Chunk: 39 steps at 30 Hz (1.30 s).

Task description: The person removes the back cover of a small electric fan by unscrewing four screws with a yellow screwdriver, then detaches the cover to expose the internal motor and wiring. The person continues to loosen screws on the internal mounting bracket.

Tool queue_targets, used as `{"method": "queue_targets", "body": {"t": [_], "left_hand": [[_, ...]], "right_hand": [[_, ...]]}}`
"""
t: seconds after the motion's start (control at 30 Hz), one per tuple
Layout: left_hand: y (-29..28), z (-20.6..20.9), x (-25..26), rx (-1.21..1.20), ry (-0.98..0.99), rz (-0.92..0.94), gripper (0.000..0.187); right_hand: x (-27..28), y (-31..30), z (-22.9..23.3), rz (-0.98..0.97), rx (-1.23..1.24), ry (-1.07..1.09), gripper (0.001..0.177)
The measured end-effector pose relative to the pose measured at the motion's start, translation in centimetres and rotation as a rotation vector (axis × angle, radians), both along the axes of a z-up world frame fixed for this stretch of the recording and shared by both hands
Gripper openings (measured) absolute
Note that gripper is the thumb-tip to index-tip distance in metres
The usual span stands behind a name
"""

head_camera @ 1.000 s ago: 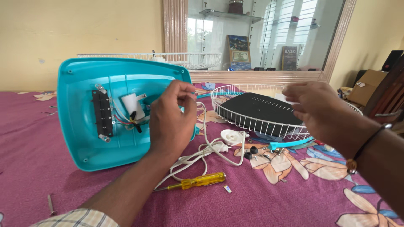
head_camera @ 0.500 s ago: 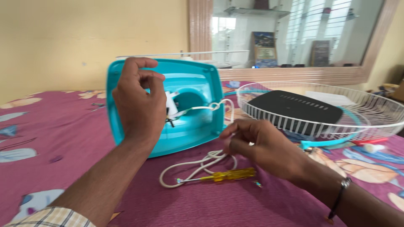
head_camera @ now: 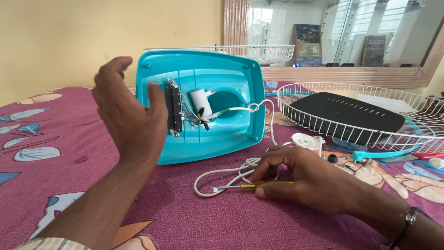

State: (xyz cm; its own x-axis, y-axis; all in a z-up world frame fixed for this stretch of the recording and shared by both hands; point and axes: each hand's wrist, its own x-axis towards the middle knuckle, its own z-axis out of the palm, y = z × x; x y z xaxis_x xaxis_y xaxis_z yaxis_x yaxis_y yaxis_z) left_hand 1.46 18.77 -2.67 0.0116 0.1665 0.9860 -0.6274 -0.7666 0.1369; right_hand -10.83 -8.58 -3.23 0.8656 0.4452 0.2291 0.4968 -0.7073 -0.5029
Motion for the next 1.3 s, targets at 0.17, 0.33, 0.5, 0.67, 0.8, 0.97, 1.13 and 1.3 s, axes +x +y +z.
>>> {"method": "queue_targets", "body": {"t": [0.17, 0.33, 0.5, 0.67, 0.8, 0.97, 1.13, 1.3], "left_hand": [[0.2, 0.1, 0.1, -0.235, 0.395, -0.445, 0.051], [0.2, 0.6, 0.0, -0.4, 0.676, -0.626, 0.058], [0.7, 1.0, 0.5, -0.482, 0.706, -0.778, 0.062], [1.7, 1.4, 1.2, -0.4, 0.684, -0.797, 0.069], [1.8, 1.2, 1.4, -0.266, 0.568, -0.674, 0.082], [2.4, 1.0, 1.7, -0.162, 0.5, -0.577, 0.092], [2.2, 0.9, 1.7, -0.171, 0.58, -0.626, 0.087], [2.0, 0.8, 1.7, -0.169, 0.583, -0.64, 0.081]], "right_hand": [[0.0, -0.4, -0.1, -0.189, 0.111, 0.162, 0.022], [0.2, -1.0, 0.4, -0.039, 0.539, 0.1, 0.026], [0.3, 0.1, 1.5, -0.345, 0.539, 0.039, 0.032], [1.0, 1.8, 5.1, -0.427, 0.507, -0.057, 0.024], [2.3, 3.5, 7.7, -0.297, 0.611, -0.125, 0.02], [4.0, 6.0, 8.5, -0.285, 0.597, -0.158, 0.025], [4.8, 8.3, 6.7, -0.236, 0.604, -0.151, 0.028], [5.1, 9.3, 4.3, -0.2, 0.665, -0.142, 0.026]]}}
